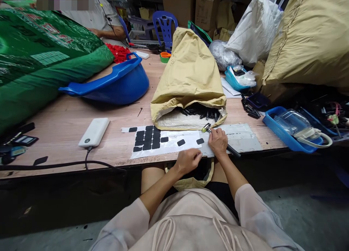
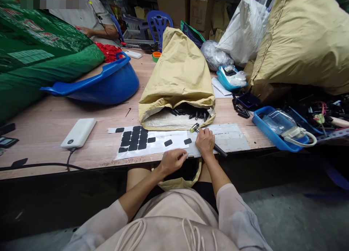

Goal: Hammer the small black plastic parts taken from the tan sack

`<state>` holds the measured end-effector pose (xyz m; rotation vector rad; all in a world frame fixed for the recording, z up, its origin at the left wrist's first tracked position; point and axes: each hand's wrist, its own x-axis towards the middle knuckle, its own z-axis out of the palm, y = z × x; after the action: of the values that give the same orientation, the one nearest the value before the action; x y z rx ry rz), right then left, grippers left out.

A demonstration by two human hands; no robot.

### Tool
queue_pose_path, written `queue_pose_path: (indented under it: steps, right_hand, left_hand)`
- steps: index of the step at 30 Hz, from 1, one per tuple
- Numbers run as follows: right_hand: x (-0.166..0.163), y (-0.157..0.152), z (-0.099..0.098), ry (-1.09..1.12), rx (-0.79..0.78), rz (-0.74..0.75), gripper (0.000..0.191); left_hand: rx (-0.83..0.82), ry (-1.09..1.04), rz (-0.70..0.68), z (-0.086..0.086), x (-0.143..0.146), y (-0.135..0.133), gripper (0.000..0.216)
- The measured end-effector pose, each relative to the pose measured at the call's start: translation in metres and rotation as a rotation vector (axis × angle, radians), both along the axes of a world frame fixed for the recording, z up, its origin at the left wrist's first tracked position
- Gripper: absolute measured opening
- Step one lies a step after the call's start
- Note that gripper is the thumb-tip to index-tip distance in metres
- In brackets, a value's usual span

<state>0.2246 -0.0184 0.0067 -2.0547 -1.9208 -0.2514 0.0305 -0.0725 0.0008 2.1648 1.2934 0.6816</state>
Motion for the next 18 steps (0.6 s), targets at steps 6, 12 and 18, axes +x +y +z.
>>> queue_pose_path:
  steps: [6,12,18]
  right_hand:
    - [0.001,0.0,-0.002,-0.002,0.017,0.019,0.026]
    - [0.003,0.001,-0.008,0.004,0.059,0.023,0.024]
    - [0.004,0.001,-0.009,0.008,0.08,0.029,0.024]
  left_hand:
    - [0.15,0.078,0.314,0.042,0.028,0.129,0.021]
    - [0.116,0.331,0.378,0.047,0.04,0.194,0.021]
    - [0.157,0.293,0.368,0.041,0.036,0.187,0.012]
